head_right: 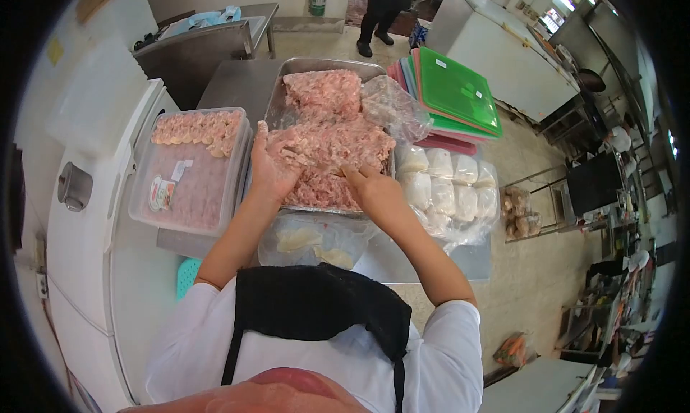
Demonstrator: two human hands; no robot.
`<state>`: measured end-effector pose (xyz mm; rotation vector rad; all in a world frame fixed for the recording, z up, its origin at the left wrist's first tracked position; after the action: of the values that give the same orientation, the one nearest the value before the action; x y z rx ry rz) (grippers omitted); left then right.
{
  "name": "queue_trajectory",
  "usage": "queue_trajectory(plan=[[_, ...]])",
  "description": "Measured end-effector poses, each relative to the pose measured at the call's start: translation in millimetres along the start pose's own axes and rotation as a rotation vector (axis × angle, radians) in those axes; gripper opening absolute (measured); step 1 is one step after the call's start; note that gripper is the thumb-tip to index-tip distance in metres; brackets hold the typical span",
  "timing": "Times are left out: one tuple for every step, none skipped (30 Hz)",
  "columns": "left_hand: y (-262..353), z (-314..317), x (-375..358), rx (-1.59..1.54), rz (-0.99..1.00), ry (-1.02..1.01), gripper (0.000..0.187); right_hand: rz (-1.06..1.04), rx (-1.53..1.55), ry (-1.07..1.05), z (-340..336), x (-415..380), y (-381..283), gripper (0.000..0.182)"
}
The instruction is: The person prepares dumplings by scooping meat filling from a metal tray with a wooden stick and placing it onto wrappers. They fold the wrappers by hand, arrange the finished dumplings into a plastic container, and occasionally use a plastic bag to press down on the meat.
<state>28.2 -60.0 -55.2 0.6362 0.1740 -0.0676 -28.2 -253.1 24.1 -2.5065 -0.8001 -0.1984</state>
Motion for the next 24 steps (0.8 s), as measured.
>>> queue_trajectory(plan=[[3.8,2.2,-4.6,0.114,0.083,-0.016,0.058,0.008,0.015,-0.013,-6.3,2.1,-2.8,0.027],[9.0,5.2,-8.0,0.303,0.167,-0.059,0.055,0.014,0.028,-0.025,-12.3,4.7,-3.9,0.027],[14.3,8.3,-11.8,0.486,0.26,-0.087,0.052,0.032,0.128,0.014,-19.8,4.4,-1.6,0.026],[22.9,11.2,-16.0,0.748,0.352,-0.144,0.048,0.051,0.229,0.056,-28.0,3.0,2.5,0.025],[24.1,11.9,-19.6,0.779,0.321,-0.195,0.045,0.067,0.328,0.097,-35.1,1.4,6.5,0.025],[26.1,14.1,-24.5,0.812,0.291,-0.248,0.044,0.072,0.366,0.092,-37.8,-0.3,9.1,0.023],[28.5,21.8,-35.1,0.615,0.137,-0.291,0.047,0.076,0.404,0.086,-39.3,-2.4,11.6,0.023],[27.8,26.4,-40.3,0.417,-0.018,-0.331,0.053,0.08,0.443,0.079,-40.4,-3.9,12.9,0.022],[35.9,26.1,-38.9,0.699,0.15,-0.359,0.055,0.129,0.505,0.018,-38.9,-5.3,13.2,0.023],[42.9,26.9,-39.5,0.979,0.322,-0.377,0.058,0.178,0.569,-0.047,-37.9,-7.3,11.4,0.023],[41.5,26.9,-40.2,1.159,0.361,-0.397,0.059,0.227,0.634,-0.112,-34.9,-9.7,10.3,0.024],[42.1,31.7,-43.2,1.336,0.408,-0.415,0.06,0.206,0.648,-0.141,-31.2,-10.7,9.3,0.025],[39.1,34.7,-45.8,1.414,0.32,-0.443,0.06,0.182,0.66,-0.169,-25.8,-11.0,9.4,0.026],[36.1,36.7,-47.9,1.491,0.231,-0.469,0.06,0.158,0.672,-0.196,-22.2,-10.8,7.6,0.027],[31.8,28.3,-42.5,1.527,0.231,-0.466,0.06,0.161,0.616,-0.204,-20.9,-9.8,4.3,0.027],[24.9,15.8,-34.0,1.564,0.231,-0.463,0.06,0.165,0.56,-0.213,-19.1,-8.5,-0.1,0.028],[18.3,3.6,-26.5,1.6,0.23,-0.46,0.06,0.171,0.504,-0.221,-18.7,-7.9,-1.7,0.028],[20.5,7.7,-28.7,1.589,0.261,-0.462,0.054,0.159,0.502,-0.212,-19.8,-9.2,2.3,0.027],[23.5,11.4,-31.0,1.579,0.292,-0.463,0.048,0.146,0.502,-0.203,-21.1,-12.0,10.9,0.027],[27.5,16.2,-33.2,1.57,0.323,-0.467,0.042,0.134,0.501,-0.192,-24.6,-14.6,17.9,0.027],[30.5,18.4,-35.0,1.599,0.322,-0.483,0.042,0.193,0.501,-0.187,-31.6,-18.0,25.1,0.026],[35.0,20.3,-36.5,1.629,0.322,-0.5,0.042,0.252,0.501,-0.182,-41.2,-21.0,31.4,0.025],[38.5,23.8,-38.6,1.658,0.322,-0.516,0.042,0.311,0.5,-0.176,-46.6,-22.6,36.1,0.024],[44.9,31.7,-45.8,1.665,0.402,-0.475,0.041,0.154,0.498,-0.114,-49.8,-20.4,29.3,0.022]])
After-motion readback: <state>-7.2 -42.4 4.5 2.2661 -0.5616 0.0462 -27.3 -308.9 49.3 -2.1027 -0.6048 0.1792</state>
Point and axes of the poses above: each hand's wrist, its own x-axis towards the middle knuckle, its own z-axis out of the palm, y = z × x, the point moved 6 cm from there along x, towards the middle knuckle, and after that the axes turned 12 degrees about x, right-handed, at the moved point
